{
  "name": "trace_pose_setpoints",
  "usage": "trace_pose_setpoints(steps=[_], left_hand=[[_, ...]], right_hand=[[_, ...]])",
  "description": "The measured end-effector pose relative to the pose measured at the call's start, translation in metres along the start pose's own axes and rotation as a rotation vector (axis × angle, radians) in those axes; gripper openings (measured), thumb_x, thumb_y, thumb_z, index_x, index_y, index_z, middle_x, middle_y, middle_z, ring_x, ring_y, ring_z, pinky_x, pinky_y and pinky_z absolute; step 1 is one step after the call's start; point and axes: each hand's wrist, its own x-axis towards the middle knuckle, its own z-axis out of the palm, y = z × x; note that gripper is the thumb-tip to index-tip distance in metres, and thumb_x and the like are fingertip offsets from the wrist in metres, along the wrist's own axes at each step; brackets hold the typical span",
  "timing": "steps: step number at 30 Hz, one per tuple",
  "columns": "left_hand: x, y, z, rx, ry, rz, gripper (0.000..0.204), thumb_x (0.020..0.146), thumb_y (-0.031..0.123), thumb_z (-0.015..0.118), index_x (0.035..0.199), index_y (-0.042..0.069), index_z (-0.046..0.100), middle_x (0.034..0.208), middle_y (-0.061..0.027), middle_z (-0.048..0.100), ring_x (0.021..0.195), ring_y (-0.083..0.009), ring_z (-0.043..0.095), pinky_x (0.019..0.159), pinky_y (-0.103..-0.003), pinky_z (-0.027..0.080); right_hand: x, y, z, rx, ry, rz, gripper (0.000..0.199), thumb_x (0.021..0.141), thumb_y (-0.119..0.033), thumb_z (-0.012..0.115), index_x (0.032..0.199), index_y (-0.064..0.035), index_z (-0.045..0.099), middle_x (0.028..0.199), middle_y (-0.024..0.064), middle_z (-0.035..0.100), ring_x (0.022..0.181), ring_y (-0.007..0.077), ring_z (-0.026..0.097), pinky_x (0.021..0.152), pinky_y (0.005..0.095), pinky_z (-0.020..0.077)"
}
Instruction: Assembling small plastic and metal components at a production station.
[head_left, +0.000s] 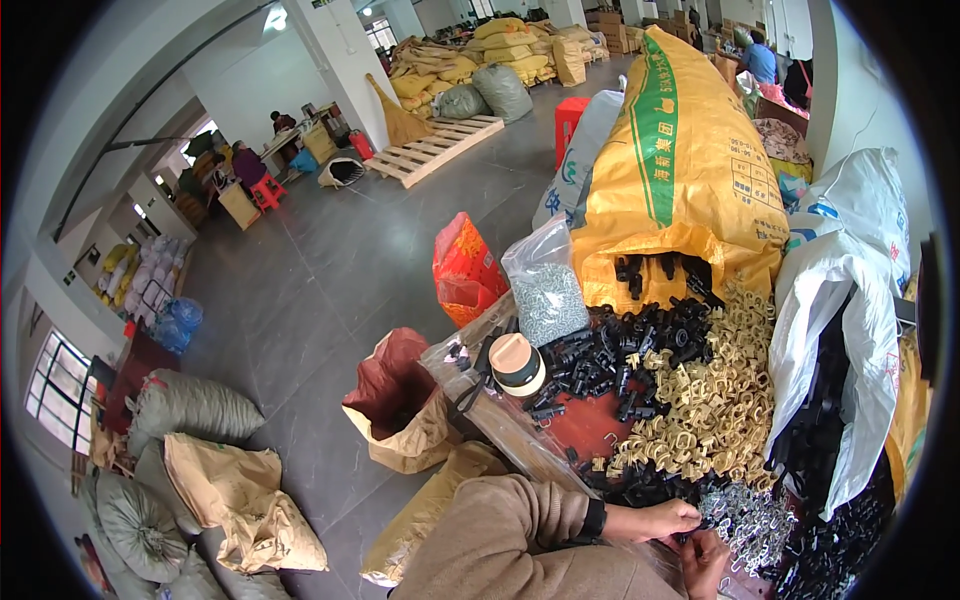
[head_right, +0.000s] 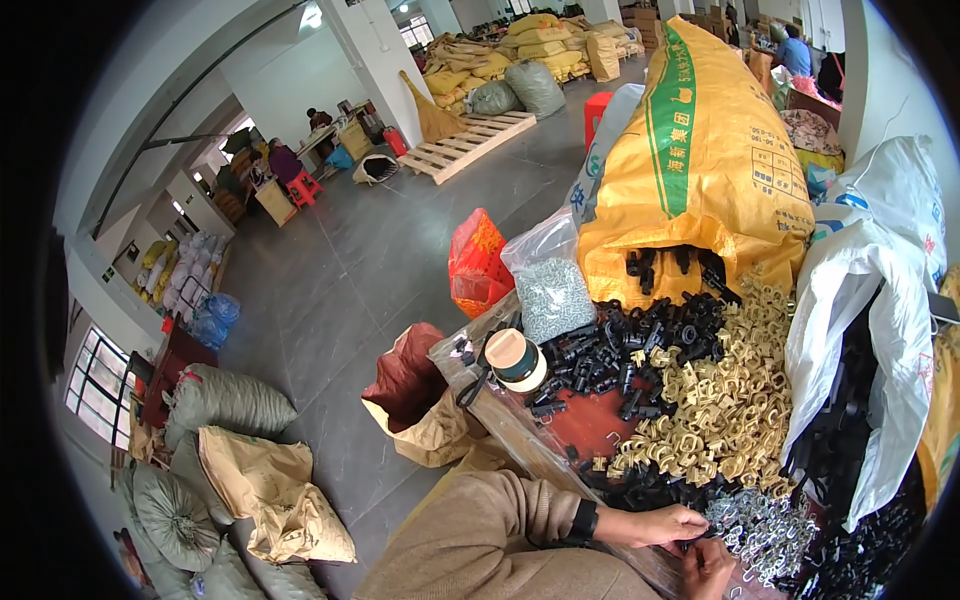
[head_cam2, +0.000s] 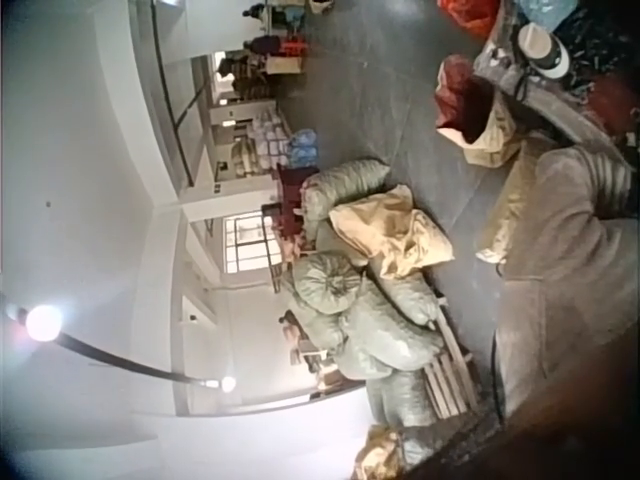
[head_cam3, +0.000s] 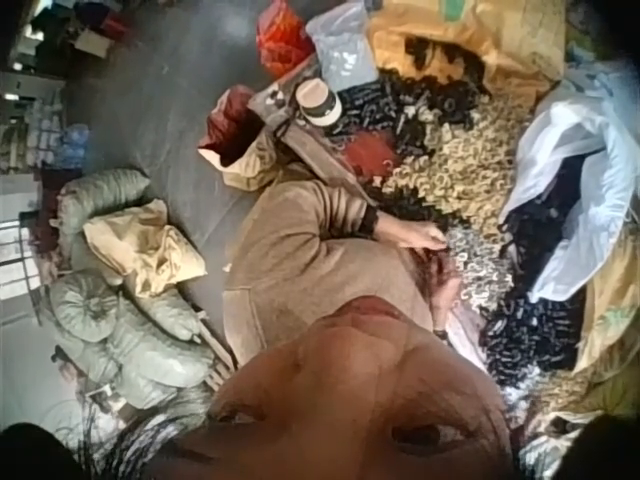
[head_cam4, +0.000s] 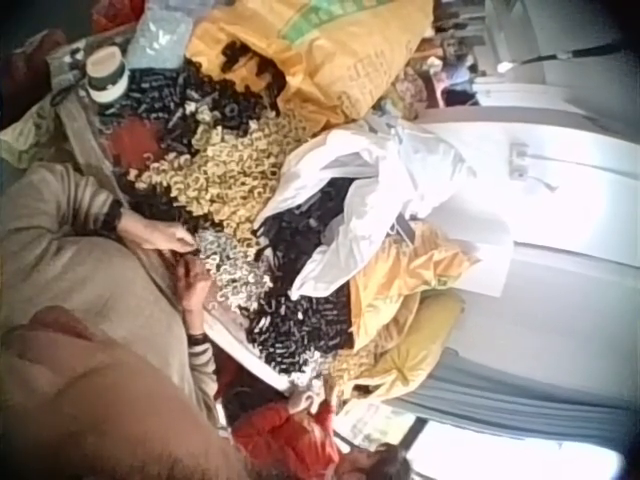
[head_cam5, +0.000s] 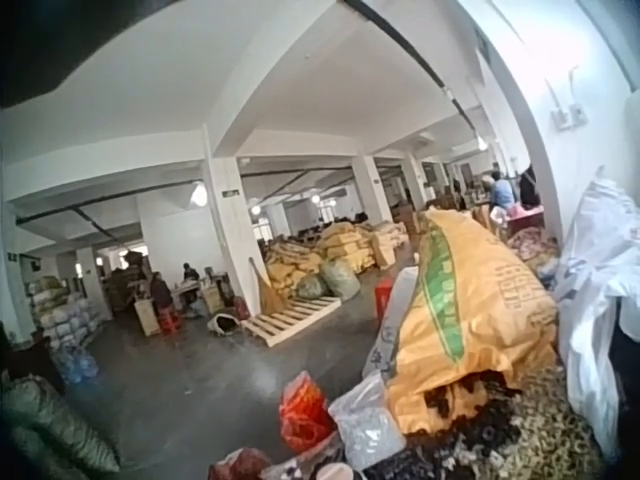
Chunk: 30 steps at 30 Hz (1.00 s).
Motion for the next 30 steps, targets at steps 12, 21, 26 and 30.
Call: trace_pose_setpoints(steps=[12, 21, 26, 30], left_hand=[[0.001, -0.004, -0.007, 0.025, -0.216, -0.119, 0.036, 0.084, 0.015, 0.044, 0.118, 0.005, 0.038, 0.109, 0.0009, 0.044, 0.095, -0.0079, 0.042, 0.079, -0.028, 0.04], [-0.006, -0.003, -0.006, 0.077, -0.165, -0.194, 0.037, 0.082, 0.012, 0.047, 0.118, 0.006, 0.04, 0.107, 0.0007, 0.046, 0.091, -0.0085, 0.045, 0.075, -0.027, 0.043], [-0.009, -0.002, -0.004, 0.047, -0.165, -0.173, 0.037, 0.081, 0.011, 0.049, 0.117, 0.006, 0.042, 0.105, 0.0005, 0.048, 0.087, -0.0094, 0.048, 0.073, -0.027, 0.045], [-0.009, 0.001, -0.003, 0.002, -0.132, -0.178, 0.037, 0.081, 0.01, 0.05, 0.117, 0.005, 0.042, 0.104, 0.0, 0.048, 0.087, -0.0094, 0.049, 0.072, -0.027, 0.045]], right_hand=[[0.0, 0.004, -0.002, -0.023, 0.0, 0.033, 0.014, 0.072, -0.01, 0.055, 0.084, -0.002, 0.058, 0.07, 0.0147, 0.058, 0.061, 0.0223, 0.055, 0.057, 0.0314, 0.0429], [0.001, -0.01, -0.006, -0.058, -0.017, 0.068, 0.011, 0.067, -0.008, 0.061, 0.076, -0.0011, 0.059, 0.067, 0.0142, 0.057, 0.059, 0.02, 0.054, 0.056, 0.0295, 0.0429], [-0.005, 0.002, 0.0, -0.048, 0.018, 0.086, 0.009, 0.068, -0.008, 0.061, 0.074, -0.0015, 0.059, 0.067, 0.0135, 0.057, 0.059, 0.0202, 0.054, 0.056, 0.0294, 0.0431], [-0.002, 0.0, -0.001, 0.005, 0.032, 0.073, 0.008, 0.069, -0.008, 0.061, 0.074, -0.0019, 0.059, 0.066, 0.0132, 0.057, 0.058, 0.0214, 0.054, 0.056, 0.0299, 0.0432]])
